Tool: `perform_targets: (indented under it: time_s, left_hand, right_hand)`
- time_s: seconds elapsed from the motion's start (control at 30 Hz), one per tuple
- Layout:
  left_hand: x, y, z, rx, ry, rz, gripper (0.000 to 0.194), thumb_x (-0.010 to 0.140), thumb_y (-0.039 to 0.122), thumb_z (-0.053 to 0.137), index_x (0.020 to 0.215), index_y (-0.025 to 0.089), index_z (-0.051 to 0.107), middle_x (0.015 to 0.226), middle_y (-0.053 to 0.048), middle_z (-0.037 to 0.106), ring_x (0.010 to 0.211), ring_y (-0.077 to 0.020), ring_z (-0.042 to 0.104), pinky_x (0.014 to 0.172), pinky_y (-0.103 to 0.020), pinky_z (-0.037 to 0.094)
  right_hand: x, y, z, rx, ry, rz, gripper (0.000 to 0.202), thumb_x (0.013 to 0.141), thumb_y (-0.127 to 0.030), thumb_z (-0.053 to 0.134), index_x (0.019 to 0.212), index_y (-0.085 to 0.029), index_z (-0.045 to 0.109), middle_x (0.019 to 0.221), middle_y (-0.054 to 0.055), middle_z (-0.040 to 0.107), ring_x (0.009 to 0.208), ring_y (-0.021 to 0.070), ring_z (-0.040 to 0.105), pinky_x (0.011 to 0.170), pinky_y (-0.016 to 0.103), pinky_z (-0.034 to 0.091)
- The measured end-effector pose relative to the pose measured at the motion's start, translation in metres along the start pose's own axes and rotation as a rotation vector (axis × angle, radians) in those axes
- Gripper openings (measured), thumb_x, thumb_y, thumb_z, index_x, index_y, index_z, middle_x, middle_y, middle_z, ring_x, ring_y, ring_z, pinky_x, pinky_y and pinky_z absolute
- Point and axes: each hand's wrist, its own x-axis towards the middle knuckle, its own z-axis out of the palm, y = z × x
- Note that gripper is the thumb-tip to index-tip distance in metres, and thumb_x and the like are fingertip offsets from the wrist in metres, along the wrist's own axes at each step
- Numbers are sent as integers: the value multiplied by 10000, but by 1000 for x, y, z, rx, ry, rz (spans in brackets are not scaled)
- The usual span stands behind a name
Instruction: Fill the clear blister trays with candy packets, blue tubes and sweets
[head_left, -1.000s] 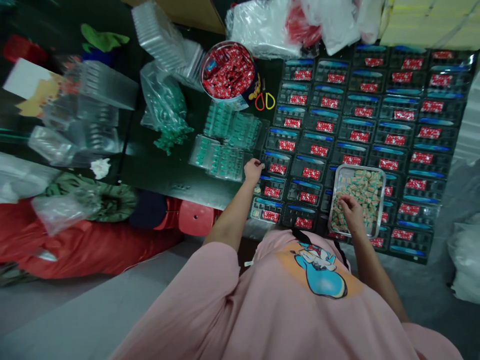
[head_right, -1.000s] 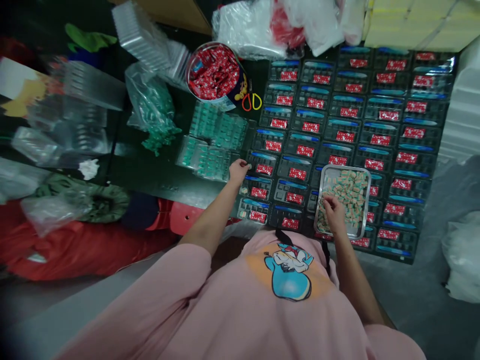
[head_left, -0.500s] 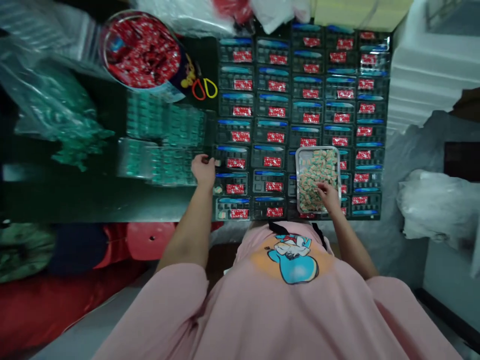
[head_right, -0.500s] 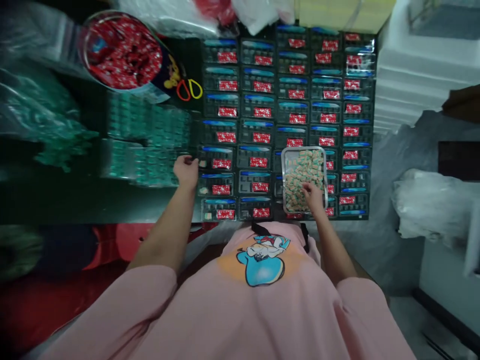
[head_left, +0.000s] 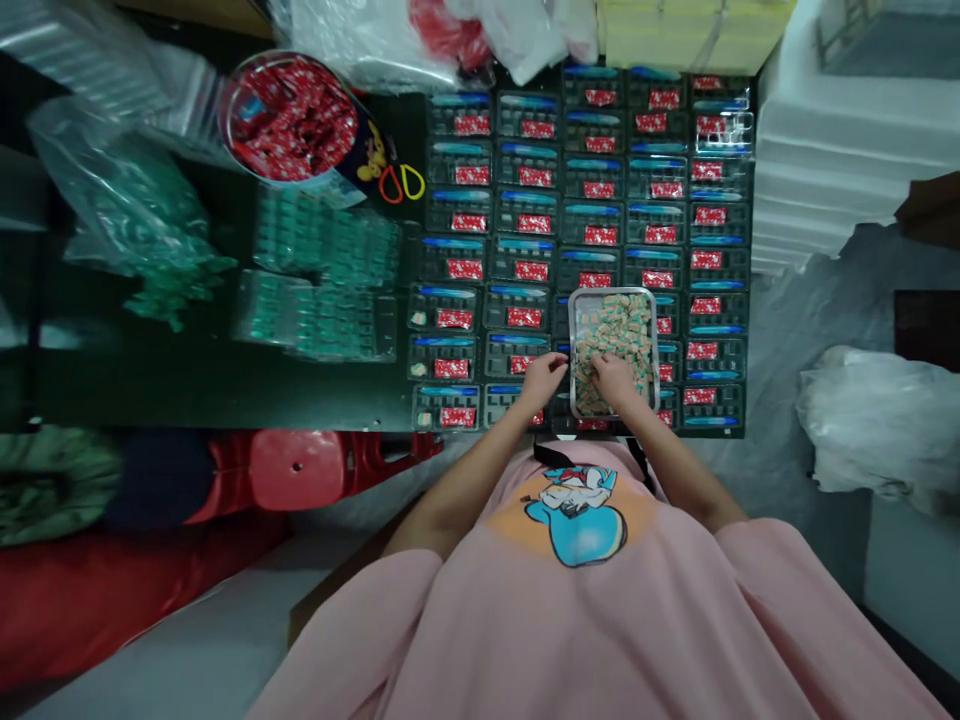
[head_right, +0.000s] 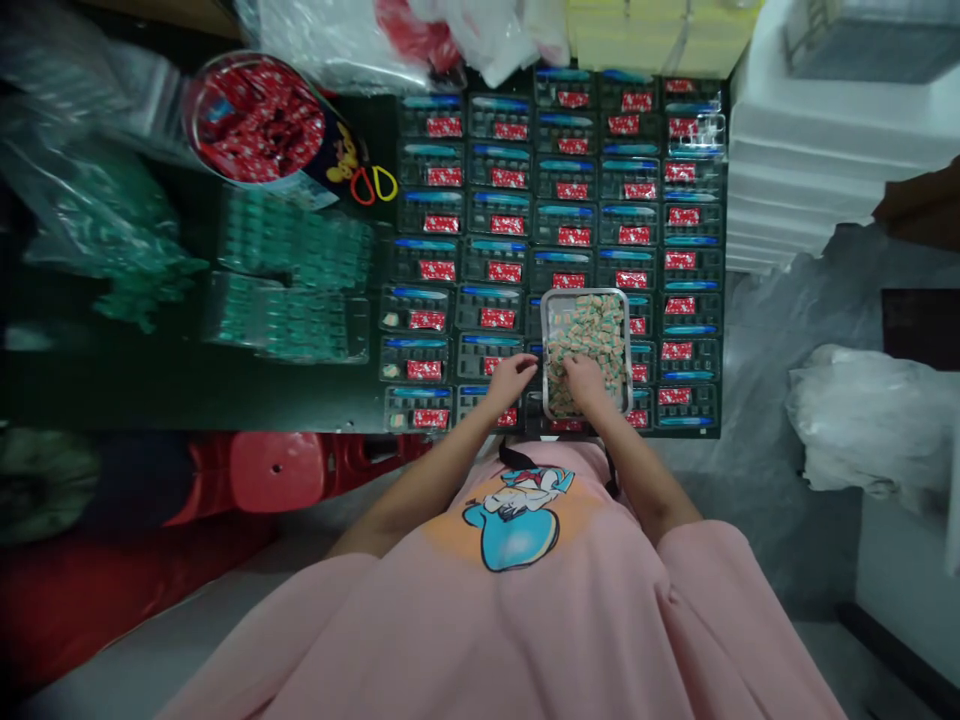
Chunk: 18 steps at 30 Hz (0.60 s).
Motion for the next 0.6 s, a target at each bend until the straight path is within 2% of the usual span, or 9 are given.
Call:
perform_targets:
  time_s: [0.1, 0.2, 0.3, 0.37, 0.5, 0.6]
  left_hand:
    - [-4, 4, 21, 49, -46, -12, 249, 740, 122, 625, 956, 162, 741, 916, -80, 735, 851, -210, 660, 843, -341, 500]
    - [-7, 9, 34, 45, -37, 15, 284, 736, 132, 645, 1002, 155, 743, 988, -99, 734, 868, -217, 665, 873, -356, 497]
    - [-8, 14, 44, -63, -57, 58, 300, 731, 149, 653, 1016, 171, 746, 1037, -91, 731, 915, -218, 665, 910, -362, 485]
    - [-6, 17, 50, -172, -90, 53, 265, 723, 184, 668, 972, 179, 756, 988, -74, 741, 924, -220, 666, 922, -369, 478]
    - [-2, 22, 57, -428, -47, -75, 263, 659, 318, 749, 864, 154, 751, 855, -55, 733, 843, -205, 662, 877, -372, 491]
    - [-3, 29, 60, -633, -4, -204, 330, 592, 343, 802, 851, 151, 732, 817, -36, 717, 780, -168, 651, 830, -341, 502]
  right_hand:
    - [2, 10, 7, 136, 60, -3, 222, 814, -146, 542, 993, -175, 670, 1003, 122, 651, 936, 234, 565, 818, 319, 391]
    - [1, 24, 14, 388, 132, 7, 166, 782, -172, 556, 902, -178, 671, 888, 65, 659, 837, 198, 565, 778, 303, 410]
    - [-2, 37, 17, 688, 121, -11, 134, 769, -241, 569, 846, -177, 658, 733, 2, 616, 684, 151, 531, 673, 268, 409]
    - [-5, 43, 15, 845, 103, -33, 159, 761, -297, 587, 838, -175, 651, 690, -19, 586, 636, 132, 507, 635, 257, 399]
    - [-11, 46, 5, 1092, 92, -13, 276, 713, -372, 661, 905, -178, 619, 692, -28, 576, 640, 124, 516, 624, 256, 416]
    - [-15, 45, -2, 1235, 102, 8, 384, 658, -363, 711, 979, -195, 583, 709, -39, 589, 662, 123, 541, 637, 252, 443]
